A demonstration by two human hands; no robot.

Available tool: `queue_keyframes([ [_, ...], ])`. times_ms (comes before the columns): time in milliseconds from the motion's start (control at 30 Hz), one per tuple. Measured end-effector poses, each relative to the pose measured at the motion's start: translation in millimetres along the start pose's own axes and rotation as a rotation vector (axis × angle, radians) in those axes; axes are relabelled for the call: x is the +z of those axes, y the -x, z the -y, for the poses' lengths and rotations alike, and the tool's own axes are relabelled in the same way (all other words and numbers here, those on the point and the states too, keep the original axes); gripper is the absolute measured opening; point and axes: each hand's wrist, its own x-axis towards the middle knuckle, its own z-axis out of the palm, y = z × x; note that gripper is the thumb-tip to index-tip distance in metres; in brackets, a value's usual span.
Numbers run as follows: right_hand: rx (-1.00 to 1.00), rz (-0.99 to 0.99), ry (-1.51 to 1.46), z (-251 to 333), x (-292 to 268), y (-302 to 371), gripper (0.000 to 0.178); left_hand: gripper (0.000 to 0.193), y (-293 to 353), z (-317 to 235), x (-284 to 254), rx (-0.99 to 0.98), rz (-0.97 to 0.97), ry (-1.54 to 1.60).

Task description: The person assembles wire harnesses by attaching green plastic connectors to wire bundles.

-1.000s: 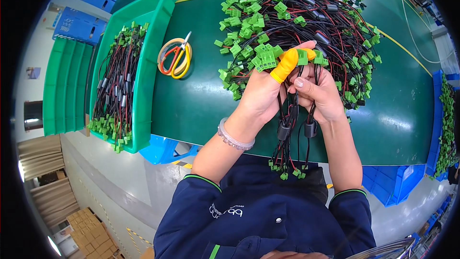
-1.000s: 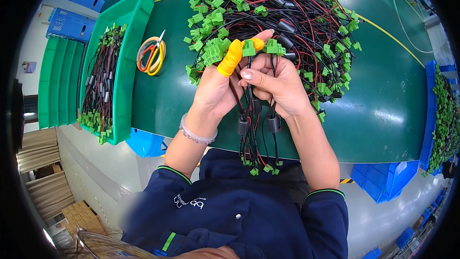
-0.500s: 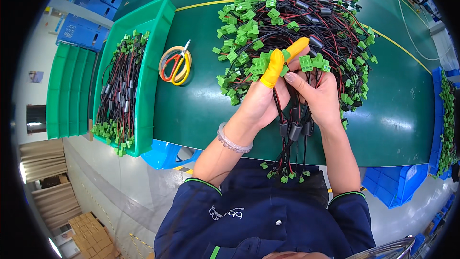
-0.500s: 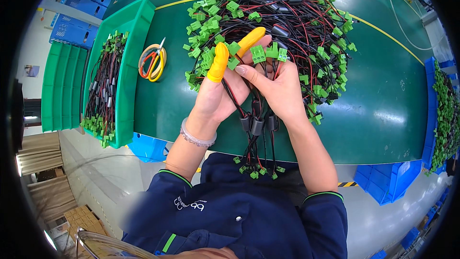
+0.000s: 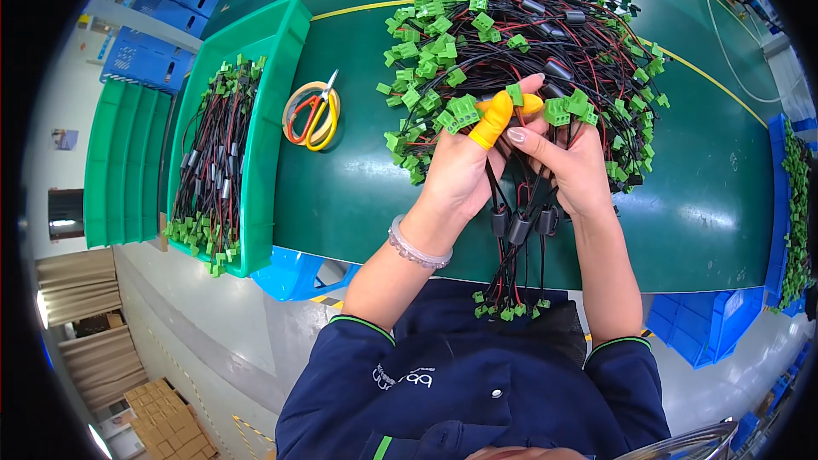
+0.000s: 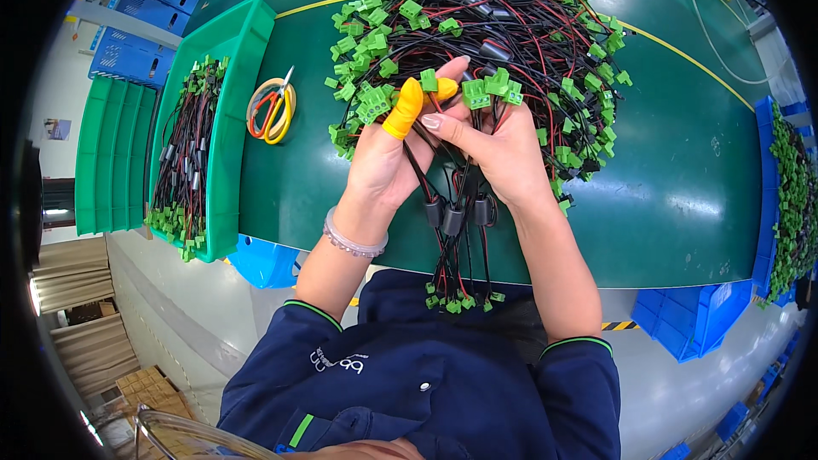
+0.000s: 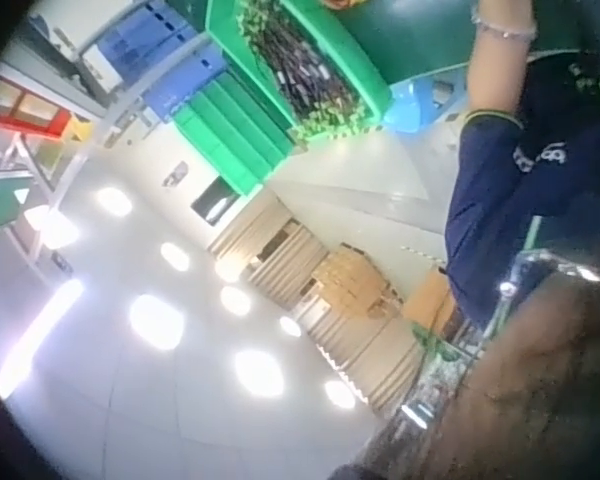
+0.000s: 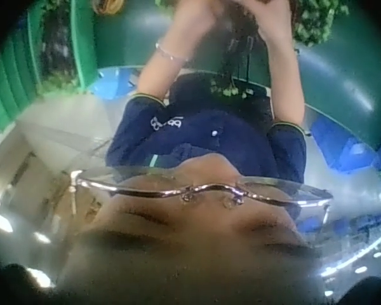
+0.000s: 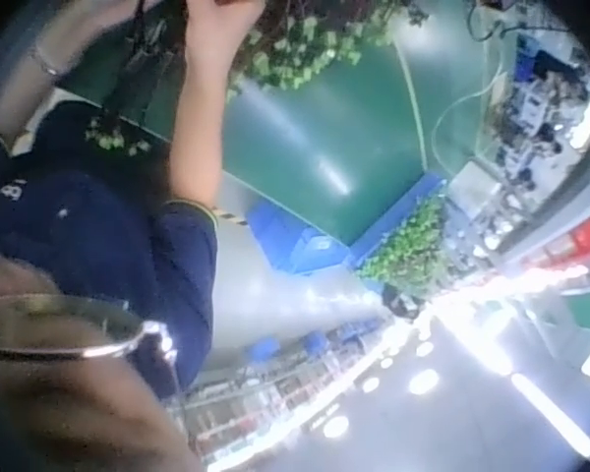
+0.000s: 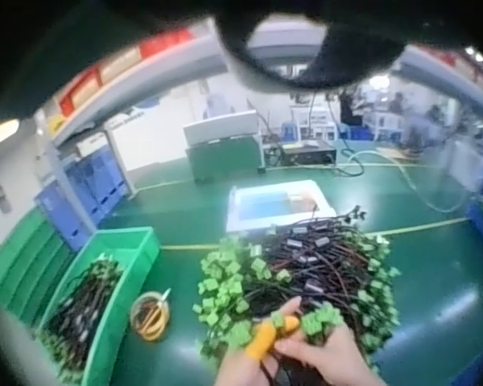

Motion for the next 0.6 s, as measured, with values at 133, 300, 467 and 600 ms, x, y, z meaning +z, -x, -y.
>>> queue_keyframes([
  [133,-0.161,0.020,0.088,0.0,0.1,0.0,0.013,0.037,-0.3,-3.6,0.9,-0.006,-0.014,-0.055],
  [300,-0.156,0.140,0.198,-5.1,-2.4,-3.4,0.019,0.038,-1.8,-4.1,-1.4,-0.016,-0.004,-0.034],
  [467,-0.068,0.108,0.083,-5.8,-3.0,-2.6,0.019,0.039,-3.5,-3.2,-6.1,-0.019,-0.041,0.004],
  [600,-0.024,0.008,0.075,-0.7,-2.2,-1.4,0.016,0.036,-4.7,-2.1,-6.4,0.014,-0.072,0.005],
])
